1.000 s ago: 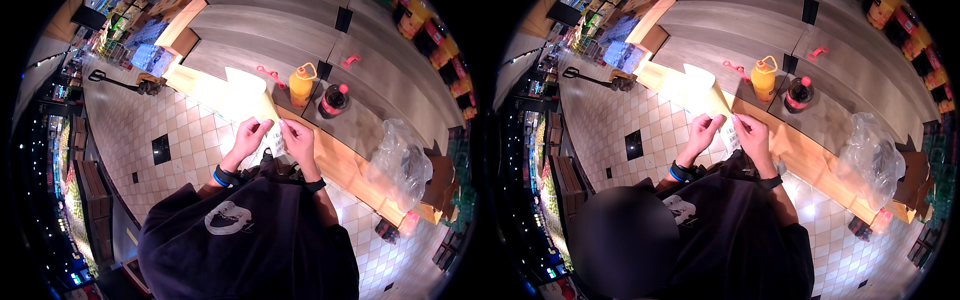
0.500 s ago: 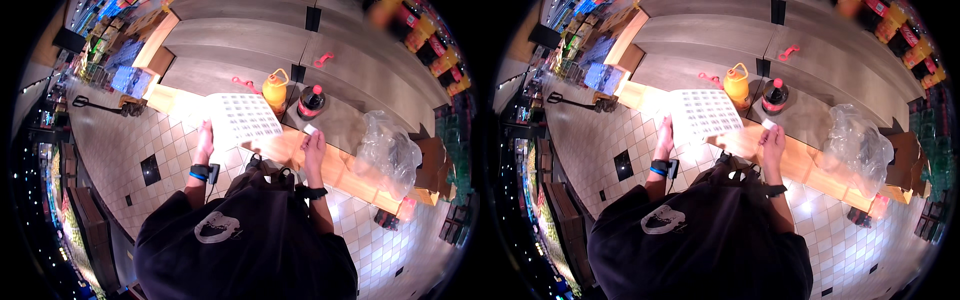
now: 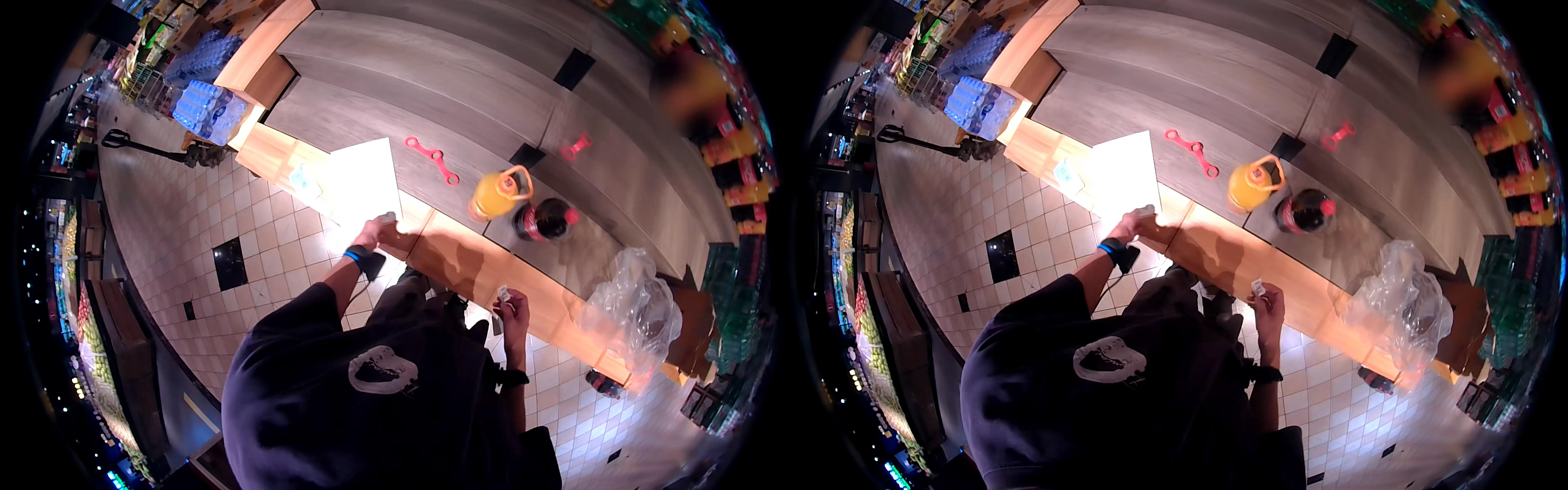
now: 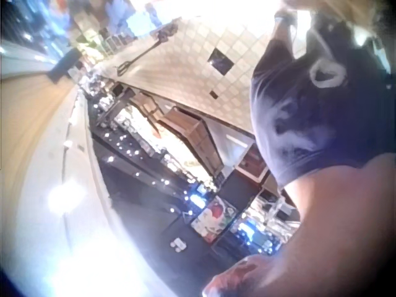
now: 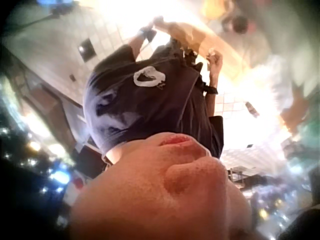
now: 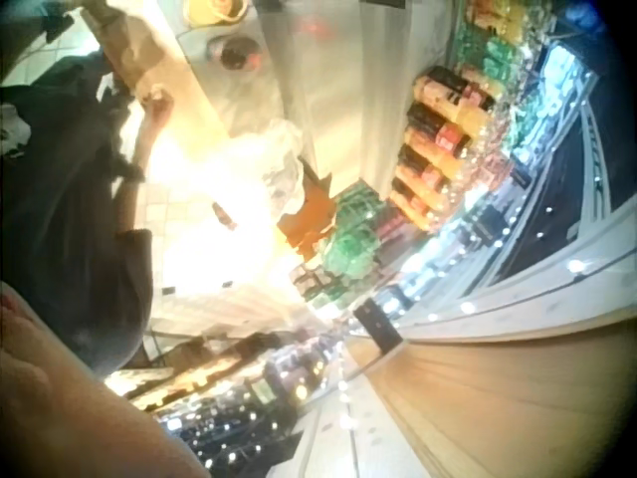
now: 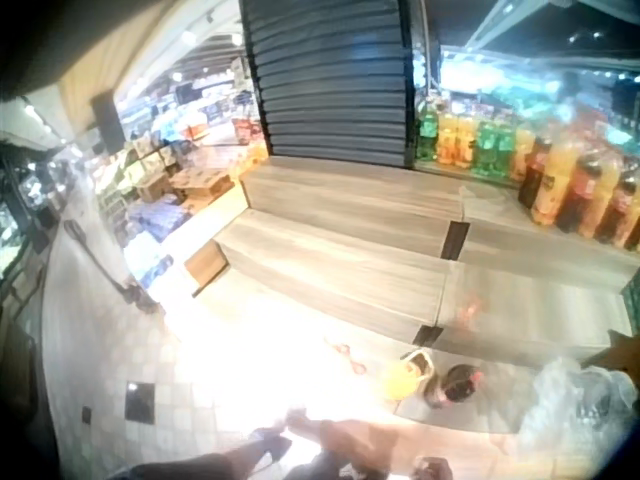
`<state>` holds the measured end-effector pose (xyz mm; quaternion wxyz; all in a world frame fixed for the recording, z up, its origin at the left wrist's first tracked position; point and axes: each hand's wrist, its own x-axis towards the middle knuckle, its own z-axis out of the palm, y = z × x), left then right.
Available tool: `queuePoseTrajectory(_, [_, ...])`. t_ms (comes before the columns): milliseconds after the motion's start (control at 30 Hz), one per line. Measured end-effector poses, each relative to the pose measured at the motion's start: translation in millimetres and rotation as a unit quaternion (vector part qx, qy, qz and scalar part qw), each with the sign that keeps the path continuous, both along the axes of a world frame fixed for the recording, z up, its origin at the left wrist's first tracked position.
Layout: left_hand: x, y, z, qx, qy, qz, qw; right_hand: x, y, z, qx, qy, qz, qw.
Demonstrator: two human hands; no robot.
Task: The person removes plastic wrapping from a pack of beverage bottles, applies labels to the individual bottles, and places the bottles onto a store shelf.
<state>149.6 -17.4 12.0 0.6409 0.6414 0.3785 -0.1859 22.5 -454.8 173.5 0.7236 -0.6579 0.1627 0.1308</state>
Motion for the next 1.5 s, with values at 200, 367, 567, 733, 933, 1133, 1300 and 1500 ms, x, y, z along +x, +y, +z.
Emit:
queuePoseTrajectory(200, [107.1, -62.8, 51.9, 0.195, -0.291, -0.207, 0.914, 19.3, 56.2, 15.6, -0.011, 0.024, 0.033, 0.999])
queuePoseTrajectory(367, [204.4, -42.6, 21.6, 0.442, -0.376, -0.331, 0.744, 27.5, 84.5, 36.2, -0.051, 0.014, 0.061, 0.997])
queuePoseTrajectory(567, [226.6, -27.7, 37.9, 0.392, -0.406, -0.403, 0.72, 7.3, 90.0, 57.0, -0.092, -0.019, 0.011, 0.995])
queuePoseTrajectory(733, [218.7, -12.5, 58.1, 0.369, -0.496, -0.278, 0.735, -1.1, 93.8, 56.2, -0.081, -0.023, -0.025, 0.996])
queuePoseTrajectory(933, [124.0, -58.7, 226.0, -0.222, -0.371, -0.022, 0.901, 23.0, 115.1, 74.6, -0.157, -0.156, -0.071, 0.973])
queuePoseTrajectory(1133, [55.5, -147.5, 275.8, -0.494, -0.344, -0.077, 0.794, 104.5, 137.0, 143.4, -0.075, -0.326, -0.194, 0.922])
queuePoseTrajectory(1300, [61.3, -195.4, 285.3, -0.561, -0.228, -0.048, 0.795, 152.4, 86.8, 135.4, -0.169, -0.352, -0.235, 0.89])
queuePoseTrajectory(1500, [73.6, -212.2, 280.5, -0.477, -0.257, -0.018, 0.841, 178.7, 54.4, 134.8, -0.336, -0.347, -0.17, 0.859])
